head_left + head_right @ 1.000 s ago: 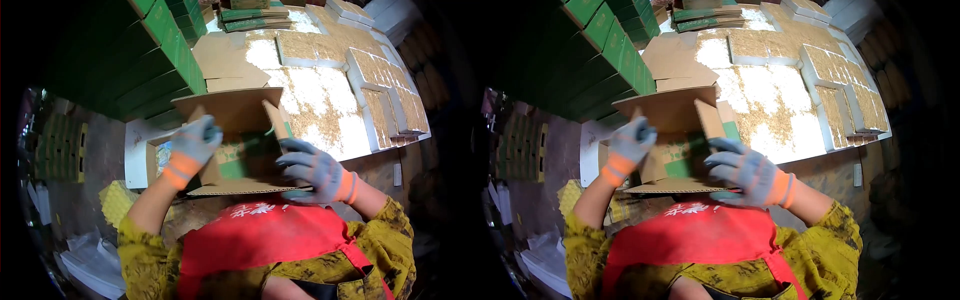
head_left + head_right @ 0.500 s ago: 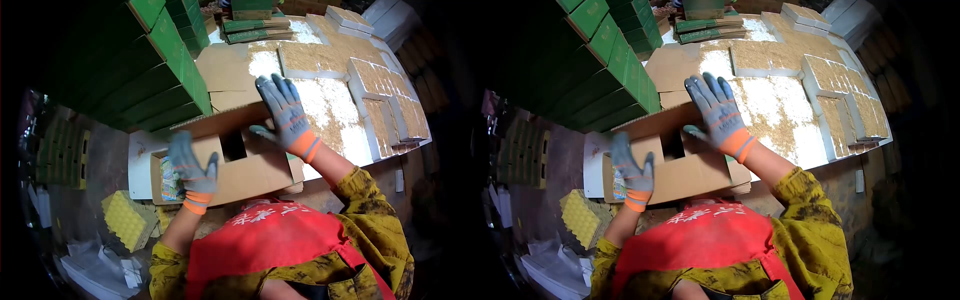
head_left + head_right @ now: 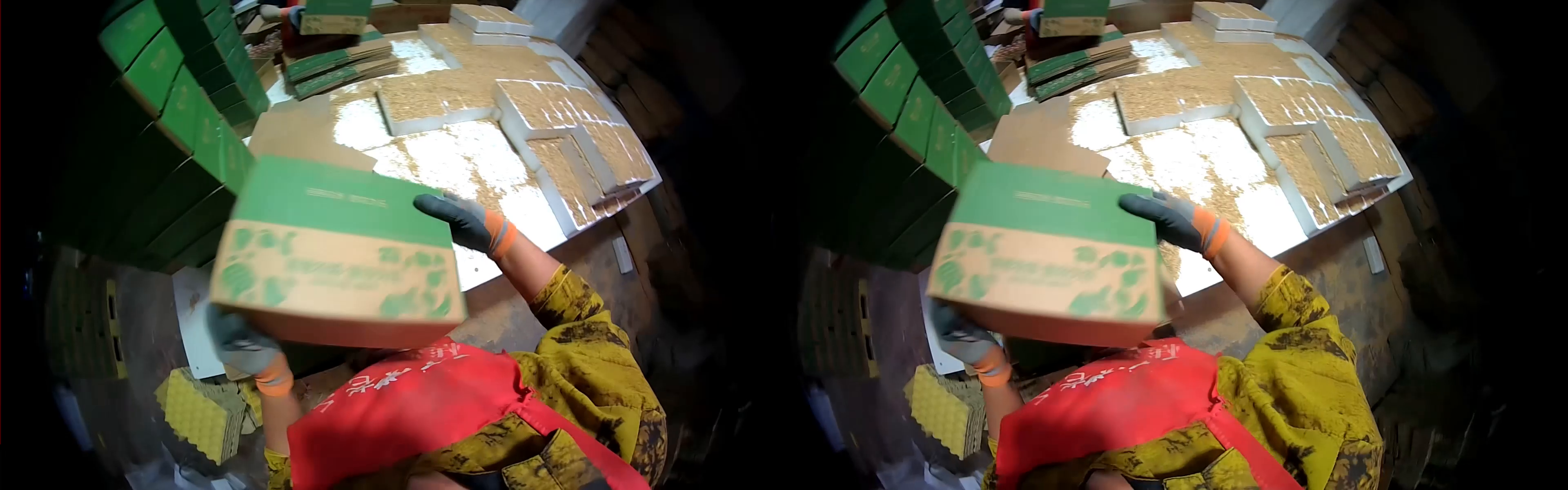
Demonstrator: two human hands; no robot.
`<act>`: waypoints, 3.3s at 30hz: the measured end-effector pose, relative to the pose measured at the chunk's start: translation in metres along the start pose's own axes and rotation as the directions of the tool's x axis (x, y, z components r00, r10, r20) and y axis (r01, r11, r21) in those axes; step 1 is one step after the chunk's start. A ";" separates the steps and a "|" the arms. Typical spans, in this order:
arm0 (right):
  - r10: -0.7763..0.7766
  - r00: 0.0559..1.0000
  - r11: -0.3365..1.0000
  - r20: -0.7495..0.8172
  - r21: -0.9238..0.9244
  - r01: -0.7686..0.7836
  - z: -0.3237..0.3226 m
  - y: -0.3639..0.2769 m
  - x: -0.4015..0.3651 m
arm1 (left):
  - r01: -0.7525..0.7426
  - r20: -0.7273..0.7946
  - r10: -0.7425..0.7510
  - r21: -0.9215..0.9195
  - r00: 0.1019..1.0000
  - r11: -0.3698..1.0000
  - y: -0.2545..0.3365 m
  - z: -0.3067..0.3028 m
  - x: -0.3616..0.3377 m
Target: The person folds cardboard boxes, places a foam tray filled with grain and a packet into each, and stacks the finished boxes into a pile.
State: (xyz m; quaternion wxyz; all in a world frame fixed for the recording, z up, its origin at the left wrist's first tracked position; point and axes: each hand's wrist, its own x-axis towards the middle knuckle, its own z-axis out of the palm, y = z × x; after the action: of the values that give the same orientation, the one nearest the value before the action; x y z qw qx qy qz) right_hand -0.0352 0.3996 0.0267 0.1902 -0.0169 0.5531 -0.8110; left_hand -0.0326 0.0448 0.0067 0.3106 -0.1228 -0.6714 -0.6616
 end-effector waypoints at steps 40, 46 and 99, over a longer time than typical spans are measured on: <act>-0.178 0.021 0.891 -0.984 -0.152 0.427 -0.456 0.044 -0.280 | 0.804 0.133 -0.850 0.278 0.510 0.526 -0.153 -0.076 0.039; -0.177 0.176 0.784 -0.968 -0.031 0.620 -0.380 0.030 -0.242 | 0.788 -0.004 -0.830 0.317 0.558 0.528 -0.184 -0.092 0.031; -0.201 0.965 0.335 -0.171 -0.937 -0.096 -0.213 0.153 0.335 | 0.688 -0.581 -0.438 0.714 0.686 0.130 -0.223 -0.206 -0.046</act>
State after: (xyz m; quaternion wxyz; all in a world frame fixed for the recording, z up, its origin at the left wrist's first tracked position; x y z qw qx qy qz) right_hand -0.3520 0.4315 -0.2549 0.0459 -0.0365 0.9371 -0.3441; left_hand -0.0730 -0.1634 -0.2147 0.1238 0.4074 -0.8664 -0.2609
